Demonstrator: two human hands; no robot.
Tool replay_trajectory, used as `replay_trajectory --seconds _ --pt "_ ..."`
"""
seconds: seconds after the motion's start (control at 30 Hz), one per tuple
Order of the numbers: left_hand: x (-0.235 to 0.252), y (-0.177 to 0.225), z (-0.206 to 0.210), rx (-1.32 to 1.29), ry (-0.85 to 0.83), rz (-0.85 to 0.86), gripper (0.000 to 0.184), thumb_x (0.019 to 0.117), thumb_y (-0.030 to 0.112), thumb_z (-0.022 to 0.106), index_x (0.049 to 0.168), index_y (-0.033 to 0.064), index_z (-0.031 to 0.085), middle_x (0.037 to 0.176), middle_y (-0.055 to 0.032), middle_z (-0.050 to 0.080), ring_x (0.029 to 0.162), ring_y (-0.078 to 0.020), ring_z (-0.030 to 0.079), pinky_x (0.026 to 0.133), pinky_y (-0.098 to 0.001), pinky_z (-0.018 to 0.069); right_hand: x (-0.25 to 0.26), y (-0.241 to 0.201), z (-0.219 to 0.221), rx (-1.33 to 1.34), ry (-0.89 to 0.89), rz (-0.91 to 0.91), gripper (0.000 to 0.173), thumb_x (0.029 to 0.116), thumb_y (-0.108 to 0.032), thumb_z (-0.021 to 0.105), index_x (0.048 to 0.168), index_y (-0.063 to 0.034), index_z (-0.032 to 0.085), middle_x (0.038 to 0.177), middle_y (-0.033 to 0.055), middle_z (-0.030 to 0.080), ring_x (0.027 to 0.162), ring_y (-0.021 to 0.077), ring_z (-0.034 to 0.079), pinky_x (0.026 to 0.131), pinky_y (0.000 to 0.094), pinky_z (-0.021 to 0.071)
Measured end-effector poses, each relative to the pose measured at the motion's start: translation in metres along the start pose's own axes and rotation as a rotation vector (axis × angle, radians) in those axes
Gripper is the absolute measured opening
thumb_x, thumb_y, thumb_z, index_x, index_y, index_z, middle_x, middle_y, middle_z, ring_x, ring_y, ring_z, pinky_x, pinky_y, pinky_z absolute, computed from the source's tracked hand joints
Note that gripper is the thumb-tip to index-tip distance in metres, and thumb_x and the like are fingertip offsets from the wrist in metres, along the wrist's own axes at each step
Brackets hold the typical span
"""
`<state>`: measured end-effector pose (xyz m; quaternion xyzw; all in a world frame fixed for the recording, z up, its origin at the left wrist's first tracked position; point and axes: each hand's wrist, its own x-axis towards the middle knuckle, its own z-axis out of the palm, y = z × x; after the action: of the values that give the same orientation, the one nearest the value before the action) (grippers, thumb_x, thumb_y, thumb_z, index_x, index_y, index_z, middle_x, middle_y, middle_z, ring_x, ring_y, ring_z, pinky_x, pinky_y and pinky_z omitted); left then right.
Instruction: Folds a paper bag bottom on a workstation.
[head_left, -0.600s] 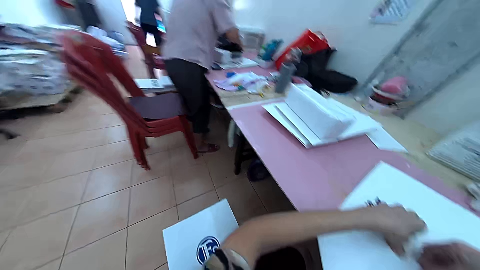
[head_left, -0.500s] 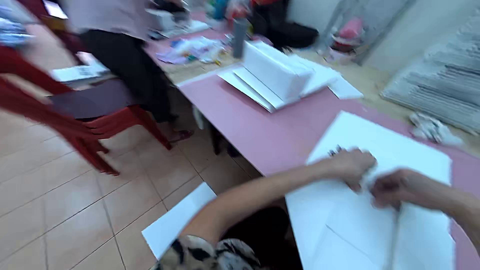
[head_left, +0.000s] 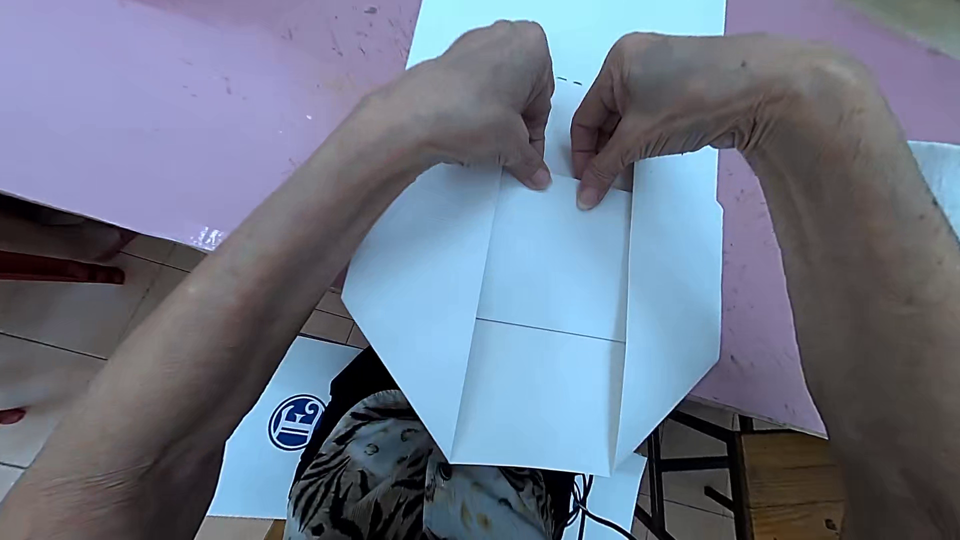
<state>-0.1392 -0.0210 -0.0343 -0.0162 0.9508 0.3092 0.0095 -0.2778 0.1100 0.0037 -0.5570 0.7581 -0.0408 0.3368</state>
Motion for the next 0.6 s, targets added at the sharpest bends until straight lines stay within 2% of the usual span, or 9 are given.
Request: replay_trajectory --seconds 0.17,0.23,0.37,0.43,0.47,0.5,0.53,0.57,0.6 --pt "0.001 -0.001 0.001 0.001 -0.002 -0.046 0.026 0.0841 0.026 0.081 0.095 0.0037 0.072 0.135 -0.0148 0.054 0.121 -0.0225 0.052 0.098 -0.0449 0.0410 -0.001 -0.004 0.001 -0.015 0.039 0.059 0.013 0.0797 -0.003 0.080 0.075 -0.0095 0.069 0.069 -0.0019 0.065 0.059 0.0031 0.058 0.054 0.0191 0.0459" --pt "0.001 0.000 0.002 -0.007 0.005 -0.072 0.025 0.0839 0.026 0.081 0.094 0.0058 0.071 0.135 -0.0125 0.055 0.119 -0.0206 0.053 0.096 -0.0441 0.0423 -0.002 -0.005 0.001 -0.027 0.048 0.056 0.014 0.0801 -0.004 0.080 0.073 -0.0100 0.069 0.069 -0.0020 0.065 0.058 0.0031 0.057 0.053 0.0189 0.0440" --pt "0.000 0.002 0.002 -0.005 0.003 -0.094 0.025 0.0847 0.028 0.080 0.096 0.0081 0.070 0.133 -0.0095 0.057 0.117 -0.0175 0.054 0.093 -0.0419 0.0435 -0.007 -0.009 0.008 0.027 0.106 0.090 0.017 0.0789 0.001 0.079 0.072 -0.0086 0.067 0.068 -0.0016 0.065 0.059 0.0023 0.059 0.053 0.0168 0.0472" --pt "0.000 0.004 0.002 -0.008 0.006 -0.095 0.026 0.0841 0.028 0.081 0.095 0.0076 0.070 0.132 -0.0090 0.057 0.114 -0.0163 0.054 0.092 -0.0398 0.0435 -0.017 -0.015 0.017 0.066 0.177 0.120 0.013 0.0820 0.001 0.078 0.083 -0.0064 0.067 0.073 0.0007 0.064 0.064 0.0032 0.060 0.061 0.0164 0.0473" --pt "0.000 0.004 0.003 -0.008 0.009 -0.096 0.026 0.0837 0.028 0.081 0.095 0.0080 0.070 0.131 -0.0083 0.057 0.113 -0.0153 0.054 0.091 -0.0386 0.0438 -0.012 -0.007 0.013 0.076 0.140 0.068 0.013 0.0786 0.000 0.080 0.082 -0.0065 0.070 0.070 -0.0001 0.067 0.061 0.0019 0.062 0.056 0.0149 0.0496" --pt "0.000 0.005 0.003 -0.008 0.009 -0.099 0.026 0.0835 0.028 0.082 0.095 0.0079 0.069 0.130 -0.0083 0.057 0.113 -0.0154 0.055 0.091 -0.0389 0.0437 -0.012 -0.005 0.009 0.086 0.100 0.033 0.011 0.0788 0.001 0.079 0.083 -0.0050 0.070 0.070 0.0005 0.068 0.059 0.0015 0.064 0.054 0.0142 0.0514" --pt "0.000 0.005 0.003 -0.007 0.010 -0.102 0.026 0.0834 0.028 0.082 0.095 0.0078 0.069 0.131 -0.0085 0.057 0.114 -0.0157 0.055 0.092 -0.0390 0.0439 -0.021 -0.015 0.011 0.087 0.112 0.063 0.010 0.0820 0.002 0.077 0.087 -0.0020 0.069 0.071 0.0030 0.067 0.060 0.0025 0.063 0.055 0.0147 0.0509" --pt "-0.001 0.006 0.003 -0.012 0.011 -0.101 0.026 0.0833 0.026 0.082 0.095 0.0070 0.069 0.132 -0.0095 0.057 0.115 -0.0170 0.055 0.093 -0.0396 0.0437 -0.038 -0.036 0.018 0.090 0.162 0.154 0.009 0.0887 0.003 0.072 0.096 0.0016 0.067 0.077 0.0073 0.064 0.065 0.0052 0.059 0.059 0.0177 0.0458" --pt "-0.001 0.006 0.003 -0.011 0.014 -0.091 0.025 0.0831 0.026 0.082 0.094 0.0065 0.070 0.131 -0.0104 0.058 0.116 -0.0180 0.055 0.094 -0.0396 0.0438 -0.048 -0.048 0.025 0.066 0.218 0.219 0.009 0.0912 0.002 0.069 0.100 0.0013 0.066 0.082 0.0086 0.064 0.067 0.0064 0.059 0.062 0.0188 0.0449"
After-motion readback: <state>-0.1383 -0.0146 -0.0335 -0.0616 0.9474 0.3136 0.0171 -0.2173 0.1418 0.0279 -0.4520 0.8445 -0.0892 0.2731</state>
